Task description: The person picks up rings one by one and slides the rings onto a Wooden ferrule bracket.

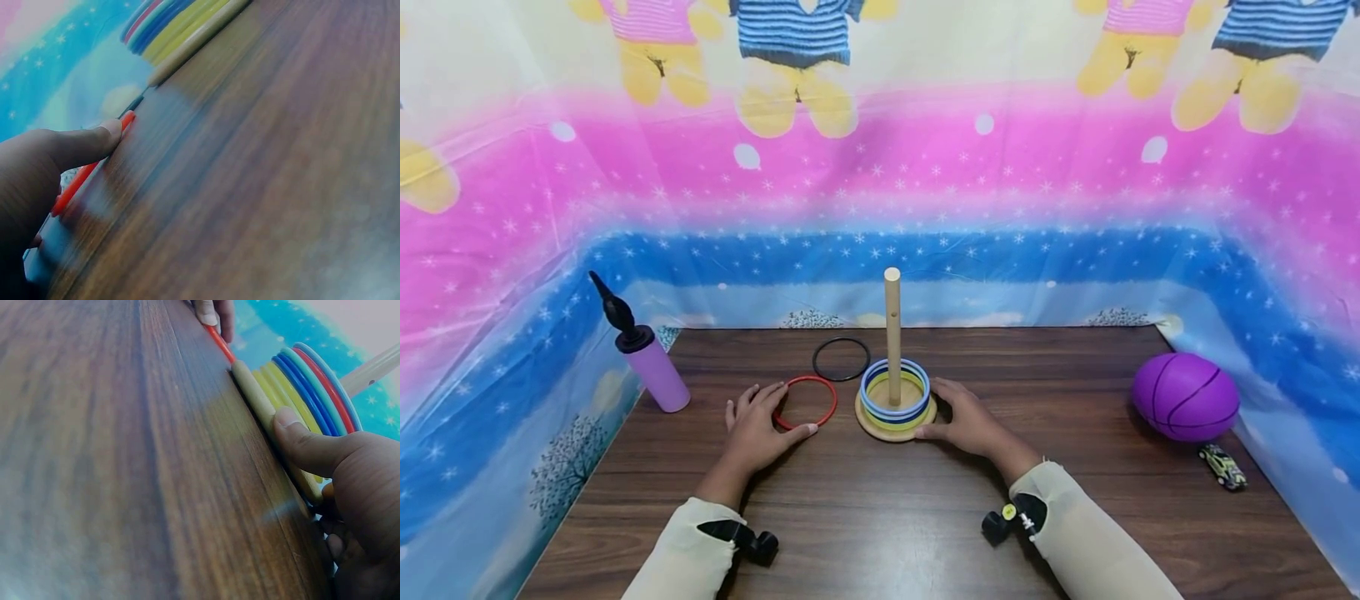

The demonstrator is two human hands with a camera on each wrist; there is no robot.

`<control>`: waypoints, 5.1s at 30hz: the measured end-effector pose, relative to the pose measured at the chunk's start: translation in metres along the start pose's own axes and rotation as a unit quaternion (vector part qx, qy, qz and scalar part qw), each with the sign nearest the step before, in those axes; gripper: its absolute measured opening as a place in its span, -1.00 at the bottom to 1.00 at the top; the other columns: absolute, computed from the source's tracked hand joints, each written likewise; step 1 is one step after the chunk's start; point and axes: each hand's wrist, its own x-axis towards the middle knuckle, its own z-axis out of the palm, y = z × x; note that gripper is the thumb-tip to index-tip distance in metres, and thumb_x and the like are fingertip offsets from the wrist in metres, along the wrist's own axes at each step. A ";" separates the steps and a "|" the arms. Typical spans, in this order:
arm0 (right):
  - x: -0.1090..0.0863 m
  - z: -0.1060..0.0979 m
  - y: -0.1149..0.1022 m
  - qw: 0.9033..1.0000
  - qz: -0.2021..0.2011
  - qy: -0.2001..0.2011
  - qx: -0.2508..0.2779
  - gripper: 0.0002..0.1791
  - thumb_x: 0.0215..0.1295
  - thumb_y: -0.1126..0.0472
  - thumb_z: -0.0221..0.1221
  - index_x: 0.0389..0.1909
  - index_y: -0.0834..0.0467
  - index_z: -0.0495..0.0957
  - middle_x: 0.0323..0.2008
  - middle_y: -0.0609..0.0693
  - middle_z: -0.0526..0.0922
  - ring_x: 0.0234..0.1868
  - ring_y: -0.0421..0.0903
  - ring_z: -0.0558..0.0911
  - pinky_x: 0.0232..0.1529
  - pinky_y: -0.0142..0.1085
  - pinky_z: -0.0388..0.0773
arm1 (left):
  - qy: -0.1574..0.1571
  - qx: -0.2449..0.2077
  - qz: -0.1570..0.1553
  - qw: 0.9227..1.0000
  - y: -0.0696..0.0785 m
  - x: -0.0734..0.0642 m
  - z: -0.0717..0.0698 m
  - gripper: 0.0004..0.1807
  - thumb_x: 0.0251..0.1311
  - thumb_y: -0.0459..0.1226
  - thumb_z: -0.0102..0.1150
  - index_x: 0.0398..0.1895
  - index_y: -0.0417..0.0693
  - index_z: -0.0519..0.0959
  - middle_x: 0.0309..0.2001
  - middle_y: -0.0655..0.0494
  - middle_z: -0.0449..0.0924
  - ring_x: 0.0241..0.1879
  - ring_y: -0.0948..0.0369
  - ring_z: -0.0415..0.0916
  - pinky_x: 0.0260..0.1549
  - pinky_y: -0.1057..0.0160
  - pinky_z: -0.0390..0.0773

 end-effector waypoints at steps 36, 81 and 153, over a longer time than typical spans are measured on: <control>-0.001 -0.002 0.001 1.000 -0.010 0.000 0.011 0.05 0.28 -0.14 0.57 0.68 0.13 0.34 0.67 0.20 0.34 0.72 0.27 0.24 0.68 0.29 0.21 | 0.204 -0.176 0.094 0.958 0.031 0.013 -0.025 -0.08 -0.04 -0.19 0.78 0.41 -0.39 0.60 0.44 -0.29 0.58 0.46 -0.25 0.39 0.37 -0.38 0.44; -0.002 -0.001 -0.002 1.000 -0.003 0.000 0.017 0.05 0.26 -0.09 0.59 0.67 0.15 0.33 0.66 0.23 0.33 0.72 0.30 0.24 0.67 0.30 0.20 | 0.314 -0.306 0.189 0.879 0.176 0.046 -0.083 -0.23 0.10 -0.15 0.69 0.40 -0.19 0.66 0.53 -0.08 0.54 0.58 0.02 0.31 0.29 -0.27 0.63; -0.001 -0.004 -0.002 1.000 -0.017 0.002 0.005 0.03 0.28 -0.09 0.58 0.68 0.11 0.34 0.67 0.20 0.34 0.70 0.26 0.29 0.67 0.27 0.23 | 0.097 -0.241 0.177 0.949 0.113 0.025 0.059 -0.06 0.06 -0.07 0.74 0.54 -0.04 0.54 0.56 -0.07 0.49 0.57 -0.16 0.26 0.52 -0.52 0.08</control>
